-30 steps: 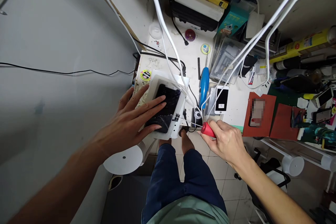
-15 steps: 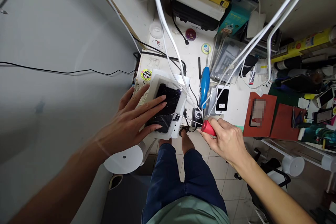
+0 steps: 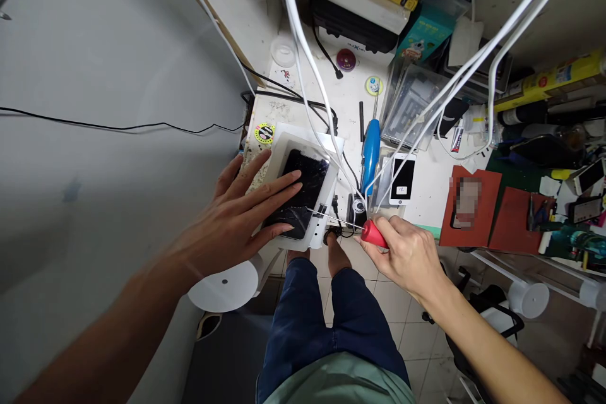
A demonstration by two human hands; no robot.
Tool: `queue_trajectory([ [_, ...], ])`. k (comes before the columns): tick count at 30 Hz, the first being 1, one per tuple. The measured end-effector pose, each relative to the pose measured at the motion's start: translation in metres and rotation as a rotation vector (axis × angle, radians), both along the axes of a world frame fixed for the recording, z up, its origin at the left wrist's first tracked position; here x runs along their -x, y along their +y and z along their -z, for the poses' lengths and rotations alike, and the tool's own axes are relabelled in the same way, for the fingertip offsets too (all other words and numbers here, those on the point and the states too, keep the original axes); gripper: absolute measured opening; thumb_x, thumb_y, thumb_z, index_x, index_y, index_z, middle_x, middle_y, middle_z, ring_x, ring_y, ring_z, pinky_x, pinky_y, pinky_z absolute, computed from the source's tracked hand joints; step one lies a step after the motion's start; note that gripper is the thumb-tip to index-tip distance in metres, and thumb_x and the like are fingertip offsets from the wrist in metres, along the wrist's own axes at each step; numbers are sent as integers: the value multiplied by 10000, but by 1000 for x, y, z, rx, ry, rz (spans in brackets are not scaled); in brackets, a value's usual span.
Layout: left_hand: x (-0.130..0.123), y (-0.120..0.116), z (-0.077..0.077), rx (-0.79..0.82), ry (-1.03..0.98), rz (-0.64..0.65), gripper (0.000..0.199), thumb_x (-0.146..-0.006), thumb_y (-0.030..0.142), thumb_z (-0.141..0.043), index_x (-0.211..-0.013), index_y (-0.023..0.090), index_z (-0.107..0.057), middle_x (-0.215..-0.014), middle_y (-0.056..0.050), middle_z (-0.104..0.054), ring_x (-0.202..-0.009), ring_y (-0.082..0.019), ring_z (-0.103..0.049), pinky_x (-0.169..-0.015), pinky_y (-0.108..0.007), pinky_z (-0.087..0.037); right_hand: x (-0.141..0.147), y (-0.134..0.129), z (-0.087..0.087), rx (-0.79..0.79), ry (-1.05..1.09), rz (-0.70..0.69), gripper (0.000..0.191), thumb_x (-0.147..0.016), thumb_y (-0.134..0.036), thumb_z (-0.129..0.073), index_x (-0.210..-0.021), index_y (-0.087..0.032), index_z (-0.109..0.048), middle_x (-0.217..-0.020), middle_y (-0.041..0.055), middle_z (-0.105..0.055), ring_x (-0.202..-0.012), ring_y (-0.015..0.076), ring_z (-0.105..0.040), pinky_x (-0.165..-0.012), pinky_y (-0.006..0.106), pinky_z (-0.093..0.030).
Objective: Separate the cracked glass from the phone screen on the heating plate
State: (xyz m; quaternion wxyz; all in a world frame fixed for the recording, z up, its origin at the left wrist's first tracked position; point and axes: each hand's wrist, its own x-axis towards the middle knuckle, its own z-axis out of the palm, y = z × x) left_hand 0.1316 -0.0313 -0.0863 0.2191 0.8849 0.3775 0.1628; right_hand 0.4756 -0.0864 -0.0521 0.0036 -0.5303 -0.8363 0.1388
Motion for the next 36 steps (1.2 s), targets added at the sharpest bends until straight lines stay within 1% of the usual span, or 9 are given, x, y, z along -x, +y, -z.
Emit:
queue_trajectory([
  [3,0,0,0,-3,5,2,620,-1088,366,-619,-1650,185,-431,-1719,-62,-483,-1714,-386,-132,-1384,-704,-166,-1,-2,-1,8,-3,-13,326,-1085,-490,-623,-1043,-177,-705,-759,2,-628,-618,151,-588,-541,297,-361],
  [7,0,-1,1,-1,0,-1,620,-1092,372,-613,-1655,195,-424,-1726,-50,-474,-1713,-385,-137,-1385,-705,-165,-3,-3,-1,4,3,4,331,-1077,-503,-638,-1049,-180,-705,-738,-8,-615,-609,149,-581,-527,291,-349],
  [12,0,-1,0,6,15,-4,622,-1097,376,-603,-1662,199,-414,-1729,-50,-470,-1714,-385,-129,-1383,-711,-172,-5,-3,1,-15,8,19,344,-1069,-514,-655,-1099,-173,-696,-755,-7,-629,-602,142,-573,-539,281,-374],
  [19,-1,-1,1,5,16,-8,617,-1102,382,-588,-1668,217,-408,-1720,-58,-482,-1717,-375,-123,-1384,-713,-173,-5,-6,1,5,17,19,328,-1077,-506,-639,-1062,-184,-696,-748,-4,-635,-608,144,-583,-542,282,-367],
  [27,0,-1,0,27,4,-13,698,-1101,396,-576,-1731,300,-292,-1722,-38,-478,-1712,-376,-137,-1377,-721,-173,-4,-6,-1,13,17,14,328,-1076,-501,-643,-1046,-180,-700,-744,-8,-641,-603,144,-594,-533,293,-374],
  [29,0,-1,0,29,5,-14,708,-1098,396,-579,-1735,302,-285,-1721,-36,-479,-1712,-372,-136,-1380,-715,-167,-4,-7,-2,12,20,12,325,-1075,-499,-646,-1037,-180,-697,-754,-5,-647,-603,143,-594,-531,294,-369],
  [36,0,-1,-1,29,9,-11,690,-1102,391,-578,-1726,286,-302,-1730,-31,-465,-1716,-368,-120,-1386,-711,-158,-5,-9,-5,30,28,8,314,-1075,-479,-654,-1127,-173,-696,-786,-2,-658,-633,145,-618,-553,290,-392],
])
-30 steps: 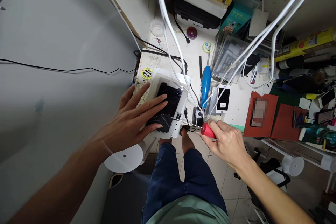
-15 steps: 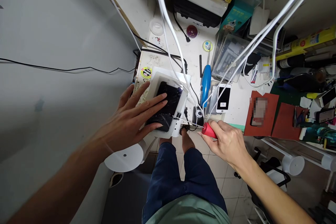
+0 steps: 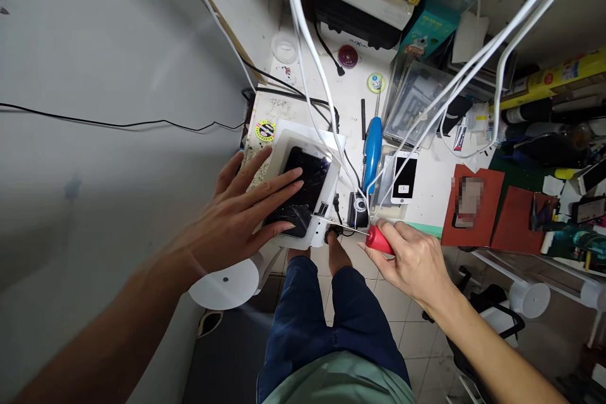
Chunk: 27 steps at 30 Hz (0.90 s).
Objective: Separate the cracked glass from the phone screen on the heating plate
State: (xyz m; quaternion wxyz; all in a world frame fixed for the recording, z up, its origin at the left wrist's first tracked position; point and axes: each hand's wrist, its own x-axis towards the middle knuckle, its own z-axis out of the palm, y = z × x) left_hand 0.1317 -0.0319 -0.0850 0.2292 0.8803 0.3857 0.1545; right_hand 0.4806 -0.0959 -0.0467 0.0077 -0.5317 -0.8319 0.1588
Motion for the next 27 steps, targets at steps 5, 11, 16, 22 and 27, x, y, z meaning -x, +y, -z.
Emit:
queue_trajectory([
  [5,0,0,0,-11,-2,0,683,-1103,389,-581,-1720,262,-317,-1728,-44,-469,-1719,-360,-110,-1393,-696,-155,6,6,3,-52,-4,33,361,-1067,-532,-656,-1103,-179,-718,-743,-4,-647,-590,138,-580,-535,288,-384],
  [11,0,0,0,-5,7,4,667,-1097,394,-591,-1704,247,-357,-1730,-43,-467,-1717,-373,-113,-1391,-698,-152,12,10,8,-28,-15,32,417,-1072,-572,-628,-1148,-174,-726,-769,7,-666,-602,150,-598,-537,292,-403],
  [16,0,-1,1,1,-3,-9,670,-1094,406,-590,-1708,273,-357,-1721,-36,-481,-1713,-376,-131,-1392,-696,-150,12,8,8,-17,-7,23,384,-1070,-548,-638,-1103,-174,-720,-761,4,-658,-601,149,-600,-536,293,-398],
  [22,1,0,2,-6,-3,-2,630,-1091,400,-603,-1670,232,-419,-1722,-39,-481,-1717,-372,-119,-1399,-682,-133,12,4,5,-5,-9,8,346,-1077,-519,-638,-1083,-180,-708,-765,8,-661,-621,153,-616,-535,295,-376],
  [27,1,0,2,-12,6,-2,619,-1082,405,-621,-1645,211,-453,-1717,-50,-490,-1718,-368,-112,-1400,-675,-135,6,-6,-4,12,8,6,319,-1076,-485,-648,-1139,-176,-691,-761,3,-641,-617,150,-597,-550,287,-395],
])
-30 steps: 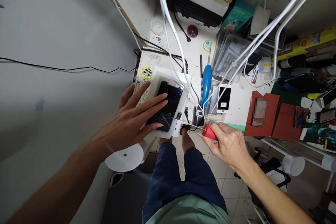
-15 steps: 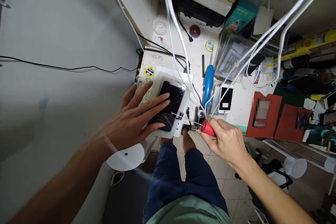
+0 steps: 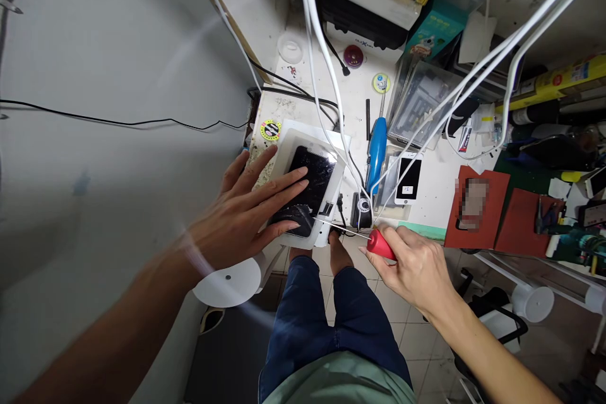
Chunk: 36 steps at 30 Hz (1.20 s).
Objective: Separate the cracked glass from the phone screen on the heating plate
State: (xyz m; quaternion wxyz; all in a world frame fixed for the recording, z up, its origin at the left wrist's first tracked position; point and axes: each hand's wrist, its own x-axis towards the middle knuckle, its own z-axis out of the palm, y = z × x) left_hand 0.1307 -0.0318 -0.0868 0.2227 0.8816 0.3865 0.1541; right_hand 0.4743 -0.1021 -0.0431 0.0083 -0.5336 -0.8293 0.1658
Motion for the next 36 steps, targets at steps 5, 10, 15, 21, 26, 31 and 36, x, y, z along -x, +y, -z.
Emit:
queue_trajectory([
  [5,-1,2,-3,19,5,1,554,-1060,397,-657,-1582,256,-535,-1702,-48,-513,-1717,-362,-133,-1401,-678,-147,-11,-20,-15,33,31,59,299,-1065,-466,-670,-1161,-184,-683,-798,11,-655,-622,150,-587,-562,287,-419],
  [10,-2,8,-7,21,-16,35,453,-1030,368,-708,-1460,254,-624,-1675,-71,-543,-1709,-357,-191,-1409,-665,-147,-13,-34,-21,46,39,125,294,-1067,-492,-668,-1104,-201,-670,-775,10,-659,-603,161,-592,-589,301,-426],
  [15,-2,11,-8,6,-15,49,428,-1043,376,-689,-1443,243,-614,-1653,-90,-561,-1701,-364,-222,-1400,-673,-180,9,-23,-9,-15,-31,155,415,-1081,-600,-591,-1107,-200,-696,-748,15,-664,-570,165,-584,-536,287,-350],
  [21,-2,9,-10,19,-3,48,403,-1066,376,-650,-1439,231,-596,-1665,-84,-545,-1699,-387,-214,-1390,-695,-180,29,-4,5,-18,-89,188,502,-1061,-692,-553,-1024,-211,-689,-745,20,-690,-514,164,-566,-497,281,-271],
  [26,-1,8,-10,24,-32,45,453,-1031,354,-713,-1448,237,-580,-1645,-82,-562,-1706,-381,-192,-1400,-695,-155,29,-5,3,-8,-80,141,499,-1070,-677,-554,-1075,-201,-707,-732,19,-684,-540,167,-589,-526,284,-311],
  [31,-1,8,-9,16,-21,47,510,-999,350,-764,-1458,219,-585,-1636,-77,-566,-1694,-411,-212,-1402,-695,-145,25,-9,-2,-29,-99,126,464,-1082,-643,-560,-1102,-205,-711,-743,5,-678,-569,163,-597,-538,283,-323],
  [36,-1,9,-8,14,-27,53,508,-998,336,-766,-1456,194,-599,-1636,-101,-565,-1691,-422,-210,-1392,-718,-150,22,-12,-9,-25,-98,94,433,-1091,-605,-570,-1168,-199,-700,-792,5,-687,-594,159,-610,-538,283,-333],
])
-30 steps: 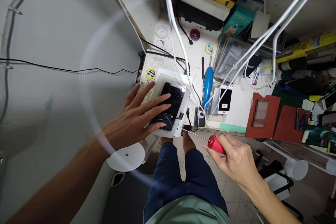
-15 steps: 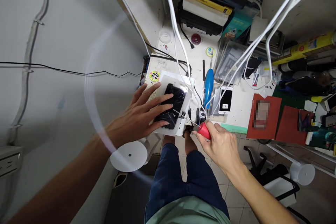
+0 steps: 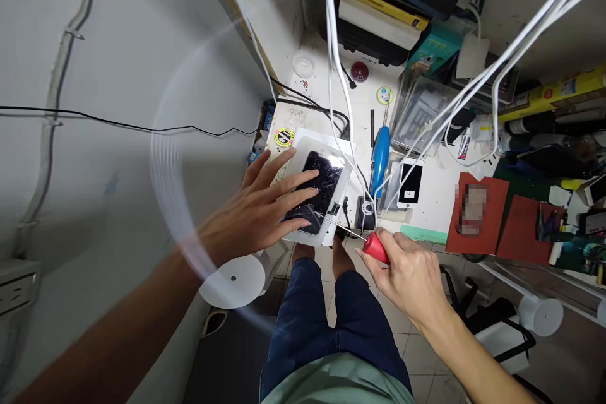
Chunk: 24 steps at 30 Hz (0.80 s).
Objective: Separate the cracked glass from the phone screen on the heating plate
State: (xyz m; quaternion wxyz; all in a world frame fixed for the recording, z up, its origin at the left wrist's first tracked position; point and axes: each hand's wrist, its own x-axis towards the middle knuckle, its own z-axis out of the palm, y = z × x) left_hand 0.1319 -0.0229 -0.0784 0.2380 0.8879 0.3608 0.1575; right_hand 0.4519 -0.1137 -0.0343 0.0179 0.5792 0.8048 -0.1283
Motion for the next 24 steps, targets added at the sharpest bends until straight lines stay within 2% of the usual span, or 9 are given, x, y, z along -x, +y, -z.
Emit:
queue_trajectory([
  [8,-1,1,-3,-12,12,5,496,-998,343,-765,-1440,190,-602,-1628,-112,-571,-1683,-424,-237,-1391,-712,-169,-9,-10,-17,-17,12,30,418,-1103,-586,-552,-1110,-192,-692,-793,11,-680,-590,150,-603,-528,283,-314],
  [17,-2,1,-3,-45,9,12,478,-999,333,-763,-1421,181,-595,-1611,-131,-583,-1676,-431,-252,-1382,-725,-169,-2,-5,-3,-41,-85,60,460,-1089,-642,-521,-1106,-220,-704,-745,-4,-654,-517,153,-545,-511,279,-239],
  [24,-2,1,-1,-28,8,4,517,-980,345,-790,-1433,187,-599,-1604,-126,-586,-1684,-420,-236,-1391,-716,-157,1,-6,-6,-48,-99,20,434,-1103,-595,-515,-1110,-203,-702,-753,2,-663,-529,154,-557,-523,278,-243],
])
